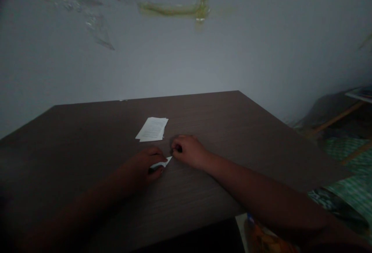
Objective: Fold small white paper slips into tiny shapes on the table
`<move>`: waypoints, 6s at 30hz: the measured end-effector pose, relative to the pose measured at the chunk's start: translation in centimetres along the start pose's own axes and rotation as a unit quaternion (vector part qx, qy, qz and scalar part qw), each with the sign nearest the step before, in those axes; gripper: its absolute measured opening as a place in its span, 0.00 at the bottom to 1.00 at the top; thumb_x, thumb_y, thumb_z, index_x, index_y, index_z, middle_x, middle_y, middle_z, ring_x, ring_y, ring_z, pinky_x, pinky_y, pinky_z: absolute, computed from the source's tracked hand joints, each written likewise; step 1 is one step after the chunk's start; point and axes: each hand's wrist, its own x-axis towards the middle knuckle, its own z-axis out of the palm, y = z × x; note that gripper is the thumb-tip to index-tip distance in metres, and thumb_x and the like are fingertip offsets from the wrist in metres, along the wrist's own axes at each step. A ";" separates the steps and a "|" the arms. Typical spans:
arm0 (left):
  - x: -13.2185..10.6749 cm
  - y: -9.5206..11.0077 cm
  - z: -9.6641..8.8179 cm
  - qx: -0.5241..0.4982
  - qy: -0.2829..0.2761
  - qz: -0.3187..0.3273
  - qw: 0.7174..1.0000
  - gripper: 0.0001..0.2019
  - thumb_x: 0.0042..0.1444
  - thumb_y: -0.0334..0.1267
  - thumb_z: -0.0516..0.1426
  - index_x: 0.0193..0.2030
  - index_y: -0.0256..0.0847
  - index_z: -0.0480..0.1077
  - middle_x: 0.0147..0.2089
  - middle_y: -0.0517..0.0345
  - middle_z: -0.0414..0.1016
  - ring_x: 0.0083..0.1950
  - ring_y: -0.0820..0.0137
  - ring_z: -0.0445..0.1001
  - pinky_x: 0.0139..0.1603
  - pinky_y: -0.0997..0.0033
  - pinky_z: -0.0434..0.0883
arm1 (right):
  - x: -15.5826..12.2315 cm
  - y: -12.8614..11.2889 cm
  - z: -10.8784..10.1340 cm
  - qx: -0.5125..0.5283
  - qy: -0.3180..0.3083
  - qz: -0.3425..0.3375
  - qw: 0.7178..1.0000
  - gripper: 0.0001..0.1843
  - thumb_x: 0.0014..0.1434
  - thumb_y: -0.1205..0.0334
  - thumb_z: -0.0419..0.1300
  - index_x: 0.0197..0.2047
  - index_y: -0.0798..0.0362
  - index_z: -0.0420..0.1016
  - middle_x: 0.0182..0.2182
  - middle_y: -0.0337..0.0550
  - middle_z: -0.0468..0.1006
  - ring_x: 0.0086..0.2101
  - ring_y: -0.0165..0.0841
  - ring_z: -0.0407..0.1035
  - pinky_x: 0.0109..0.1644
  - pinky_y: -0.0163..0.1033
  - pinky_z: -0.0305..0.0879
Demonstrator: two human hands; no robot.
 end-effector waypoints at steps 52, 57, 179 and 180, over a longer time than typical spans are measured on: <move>0.3 -2.3 -0.6 -0.086 -0.013 -0.141 0.986 0.10 0.58 0.37 0.64 0.46 0.43 0.78 0.44 0.55 0.81 0.44 0.59 0.79 0.47 0.62 0.76 | -1.7 -2.5 0.4 0.220 -0.010 0.088 0.972 0.16 0.62 0.75 0.58 0.46 0.48 0.80 0.46 0.44 0.81 0.52 0.41 0.76 0.61 0.53 0.72; 0.2 -2.3 -0.6 -0.092 -0.010 -0.129 0.987 0.10 0.59 0.38 0.62 0.47 0.43 0.78 0.45 0.54 0.82 0.45 0.60 0.79 0.45 0.63 0.76 | -1.8 -4.0 -1.8 0.495 0.015 0.313 0.810 0.18 0.61 0.73 0.60 0.51 0.46 0.75 0.48 0.45 0.81 0.47 0.40 0.81 0.50 0.46 0.80; 1.3 -1.8 0.9 -0.088 0.097 0.053 0.990 0.10 0.65 0.28 0.56 0.48 0.43 0.76 0.47 0.54 0.79 0.49 0.62 0.79 0.52 0.62 0.76 | -1.3 -1.8 0.1 0.130 0.041 0.048 0.990 0.06 0.60 0.69 0.68 0.36 0.48 0.79 0.33 0.38 0.80 0.35 0.34 0.73 0.42 0.40 0.65; 1.3 -1.8 0.9 -0.085 0.099 0.054 0.990 0.10 0.65 0.28 0.57 0.48 0.42 0.76 0.45 0.54 0.79 0.48 0.63 0.78 0.51 0.63 0.75 | -1.2 -1.8 0.1 0.129 0.042 0.045 0.990 0.05 0.61 0.69 0.68 0.36 0.48 0.80 0.33 0.38 0.80 0.35 0.34 0.73 0.43 0.40 0.65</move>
